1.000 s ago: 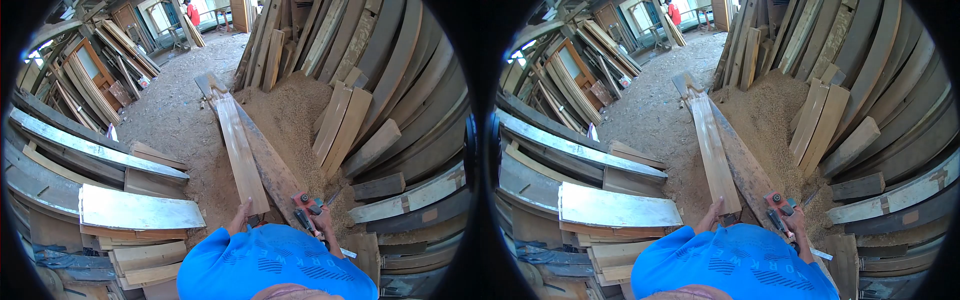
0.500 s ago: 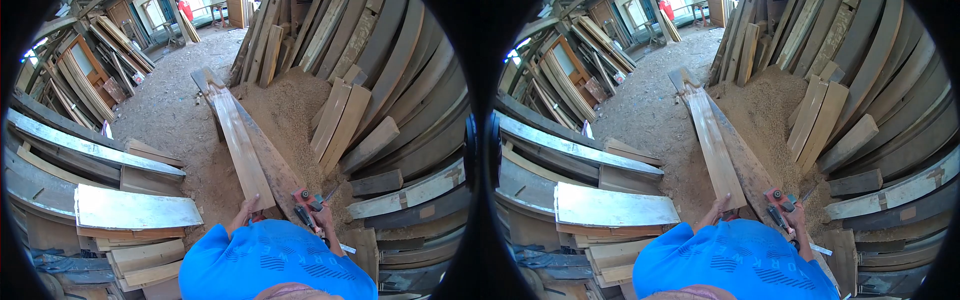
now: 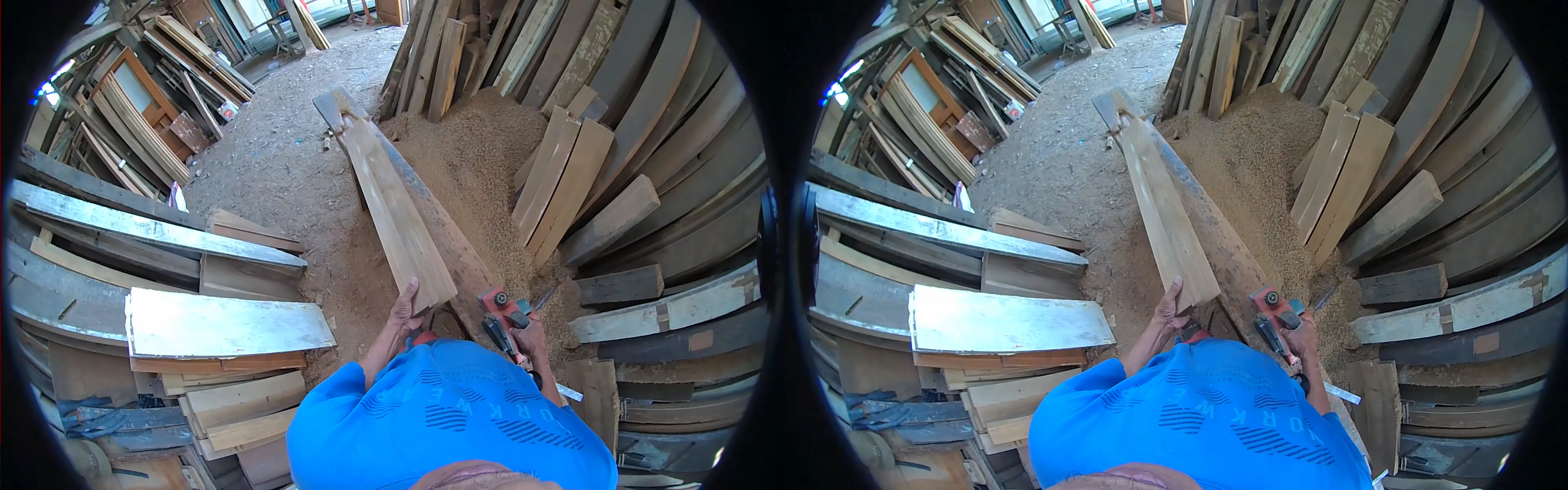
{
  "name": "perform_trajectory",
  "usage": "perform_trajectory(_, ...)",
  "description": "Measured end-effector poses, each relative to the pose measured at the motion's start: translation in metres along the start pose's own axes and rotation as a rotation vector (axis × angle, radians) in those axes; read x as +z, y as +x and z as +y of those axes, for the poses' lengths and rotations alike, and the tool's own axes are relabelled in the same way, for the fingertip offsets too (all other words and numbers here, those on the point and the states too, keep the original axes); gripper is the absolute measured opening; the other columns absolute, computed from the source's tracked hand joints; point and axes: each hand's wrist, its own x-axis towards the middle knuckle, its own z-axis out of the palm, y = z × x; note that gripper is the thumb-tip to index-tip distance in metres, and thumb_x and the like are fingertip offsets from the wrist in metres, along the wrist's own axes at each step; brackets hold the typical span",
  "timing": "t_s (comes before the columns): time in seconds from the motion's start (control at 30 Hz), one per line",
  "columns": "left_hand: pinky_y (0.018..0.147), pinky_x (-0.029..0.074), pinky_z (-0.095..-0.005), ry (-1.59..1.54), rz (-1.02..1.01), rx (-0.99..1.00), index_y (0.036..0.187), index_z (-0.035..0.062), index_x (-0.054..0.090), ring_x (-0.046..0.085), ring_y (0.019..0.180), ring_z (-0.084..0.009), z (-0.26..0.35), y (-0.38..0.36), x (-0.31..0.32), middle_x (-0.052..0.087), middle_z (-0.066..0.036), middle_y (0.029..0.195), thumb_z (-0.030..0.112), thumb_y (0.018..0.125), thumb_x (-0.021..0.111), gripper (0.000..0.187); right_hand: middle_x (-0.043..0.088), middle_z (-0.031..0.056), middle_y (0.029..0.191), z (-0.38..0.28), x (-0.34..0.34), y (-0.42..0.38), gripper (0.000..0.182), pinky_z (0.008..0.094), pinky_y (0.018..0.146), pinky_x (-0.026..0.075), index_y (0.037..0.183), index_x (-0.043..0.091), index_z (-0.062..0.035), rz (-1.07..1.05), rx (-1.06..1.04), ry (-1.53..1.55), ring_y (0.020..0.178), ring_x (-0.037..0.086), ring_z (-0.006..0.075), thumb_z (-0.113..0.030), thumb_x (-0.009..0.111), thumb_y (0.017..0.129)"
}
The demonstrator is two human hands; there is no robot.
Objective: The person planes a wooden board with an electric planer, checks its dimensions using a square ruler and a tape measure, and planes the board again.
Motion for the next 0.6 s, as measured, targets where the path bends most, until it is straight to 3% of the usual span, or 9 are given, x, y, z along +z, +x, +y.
perform_trajectory(0.17, 0.069, 0.055, -0.0393, -0.207, -0.151, -0.031, 0.124, 0.0184, 0.064, 0.068, 0.098, -0.0241, 0.035, -0.009, 0.049, 0.071, -0.005, 0.108, 0.053, 0.085, 0.079, 0.055, 0.072, 0.0082, 0.118, 0.012, 0.006, 0.005, 0.041, 0.0353, 0.094, 0.054, 0.112, 0.076, -0.0096, 0.023, -0.069, 0.029, 0.106, 0.070, 0.0263, -0.010, 0.078, 0.071)
perform_trajectory(0.33, 0.066, 0.051, -0.0364, -0.405, -0.330, -0.027, 0.116, 0.0162, 0.068, 0.059, 0.078, -0.0194, 0.082, -0.013, 0.113, 0.070, -0.004, 0.097, 0.054, 0.086, 0.076, 0.049, 0.072, 0.0091, 0.117, 0.025, 0.016, 0.012, 0.044, 0.0352, 0.094, 0.054, 0.114, 0.075, -0.0065, 0.043, -0.049, 0.169, 0.107, 0.070, 0.0256, -0.008, 0.078, 0.070)
perform_trajectory(0.43, 0.070, 0.054, -0.0374, -0.488, -0.436, 0.118, 0.112, 0.0079, 0.069, 0.066, 0.077, -0.0243, 0.116, -0.019, 0.155, 0.071, -0.010, 0.090, 0.045, 0.091, 0.074, 0.043, 0.073, 0.0102, 0.116, 0.022, 0.012, 0.011, 0.045, 0.0361, 0.093, 0.055, 0.116, 0.074, -0.0058, 0.016, -0.063, 0.079, 0.107, 0.070, 0.0263, -0.010, 0.078, 0.071)
perform_trajectory(0.6, 0.075, 0.055, -0.0373, -0.539, -0.634, 0.169, 0.106, 0.0047, 0.072, 0.070, 0.083, -0.0265, 0.156, -0.010, 0.189, 0.075, -0.014, 0.093, 0.037, 0.091, 0.074, 0.035, 0.074, 0.0113, 0.115, 0.004, 0.000, 0.004, 0.046, 0.0371, 0.092, 0.055, 0.118, 0.074, -0.0082, -0.071, 0.073, 0.047, 0.107, 0.071, 0.0272, -0.015, 0.077, 0.073)
